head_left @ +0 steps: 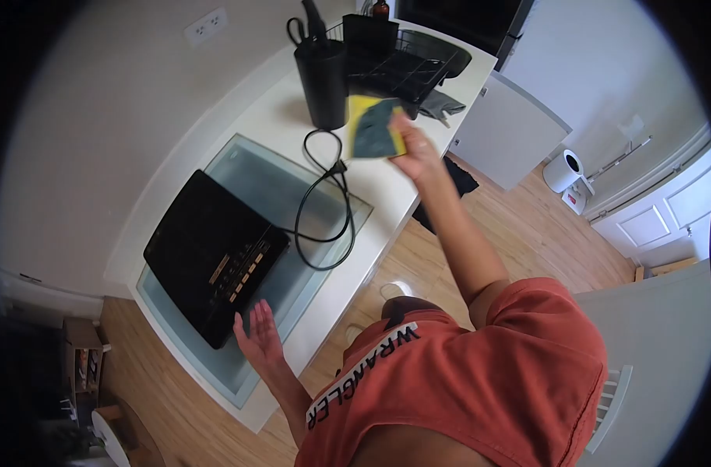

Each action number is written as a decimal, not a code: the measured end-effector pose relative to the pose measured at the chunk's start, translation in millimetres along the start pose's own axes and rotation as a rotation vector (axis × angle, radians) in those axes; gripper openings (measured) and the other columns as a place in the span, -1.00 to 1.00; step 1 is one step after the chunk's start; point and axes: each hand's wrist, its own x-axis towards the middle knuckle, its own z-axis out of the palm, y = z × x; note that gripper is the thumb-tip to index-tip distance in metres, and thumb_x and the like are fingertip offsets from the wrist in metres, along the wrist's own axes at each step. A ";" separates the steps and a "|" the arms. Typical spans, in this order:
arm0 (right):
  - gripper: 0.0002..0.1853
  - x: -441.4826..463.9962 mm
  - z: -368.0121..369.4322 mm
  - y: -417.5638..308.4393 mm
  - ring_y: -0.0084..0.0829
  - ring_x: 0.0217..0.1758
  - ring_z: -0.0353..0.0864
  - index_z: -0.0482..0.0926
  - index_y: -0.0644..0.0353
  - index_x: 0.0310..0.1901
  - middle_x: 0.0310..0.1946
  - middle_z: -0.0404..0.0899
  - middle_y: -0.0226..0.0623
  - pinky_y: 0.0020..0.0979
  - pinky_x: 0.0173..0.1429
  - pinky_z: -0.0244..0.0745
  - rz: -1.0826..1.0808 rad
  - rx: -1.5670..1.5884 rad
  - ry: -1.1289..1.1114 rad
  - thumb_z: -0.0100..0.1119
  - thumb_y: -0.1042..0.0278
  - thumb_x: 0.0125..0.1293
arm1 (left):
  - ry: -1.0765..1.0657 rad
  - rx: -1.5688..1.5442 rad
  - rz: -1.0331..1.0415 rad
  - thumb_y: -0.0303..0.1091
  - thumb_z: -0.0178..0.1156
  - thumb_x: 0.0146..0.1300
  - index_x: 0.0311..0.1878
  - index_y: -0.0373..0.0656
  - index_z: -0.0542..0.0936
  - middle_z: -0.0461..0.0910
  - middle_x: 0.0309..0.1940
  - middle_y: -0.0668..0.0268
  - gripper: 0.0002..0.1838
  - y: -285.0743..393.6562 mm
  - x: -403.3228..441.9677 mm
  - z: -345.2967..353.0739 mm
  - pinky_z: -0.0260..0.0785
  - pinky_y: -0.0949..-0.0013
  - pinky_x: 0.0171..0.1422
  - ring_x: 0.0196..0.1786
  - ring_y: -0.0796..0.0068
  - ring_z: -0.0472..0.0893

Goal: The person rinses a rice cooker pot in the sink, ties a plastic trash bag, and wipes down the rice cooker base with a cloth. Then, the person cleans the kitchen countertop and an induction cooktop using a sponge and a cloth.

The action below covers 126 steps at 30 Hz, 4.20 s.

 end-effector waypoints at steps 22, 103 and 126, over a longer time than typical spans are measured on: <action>-0.77 213.9 -244.4 -222.0 -0.25 -0.05 0.52 0.62 0.05 -0.17 -0.23 0.61 -0.18 -0.24 0.13 0.31 -0.976 -2.003 -0.101 0.08 0.34 0.13 | -0.117 0.472 0.276 -0.41 0.17 0.11 0.09 -0.23 0.36 0.51 -0.12 0.22 -0.55 -236.7 -34.5 88.4 0.35 0.32 0.01 -0.16 0.33 0.52; -0.47 8.0 218.4 476.1 -0.28 -0.18 0.44 0.62 0.23 -0.47 -0.41 0.58 -0.22 -0.28 0.07 0.25 -0.450 -1.800 -1.921 -0.04 -0.15 0.22 | -0.227 -0.120 0.253 -0.62 0.20 0.03 -0.54 -0.29 0.50 0.48 -0.53 0.28 -0.90 7.2 44.0 -29.3 0.54 0.19 -0.06 -0.41 0.45 0.56; -0.46 -56.7 58.8 185.8 -0.23 0.25 0.28 0.52 -0.09 0.02 0.12 0.42 -0.41 -0.27 0.33 0.15 -0.352 -1.764 -1.349 0.20 0.63 -0.06 | -0.141 0.511 0.650 -0.49 0.15 0.16 0.20 -0.44 0.13 0.18 0.11 0.01 -0.41 59.5 -19.4 -54.9 0.53 0.20 -0.14 -0.12 0.27 0.52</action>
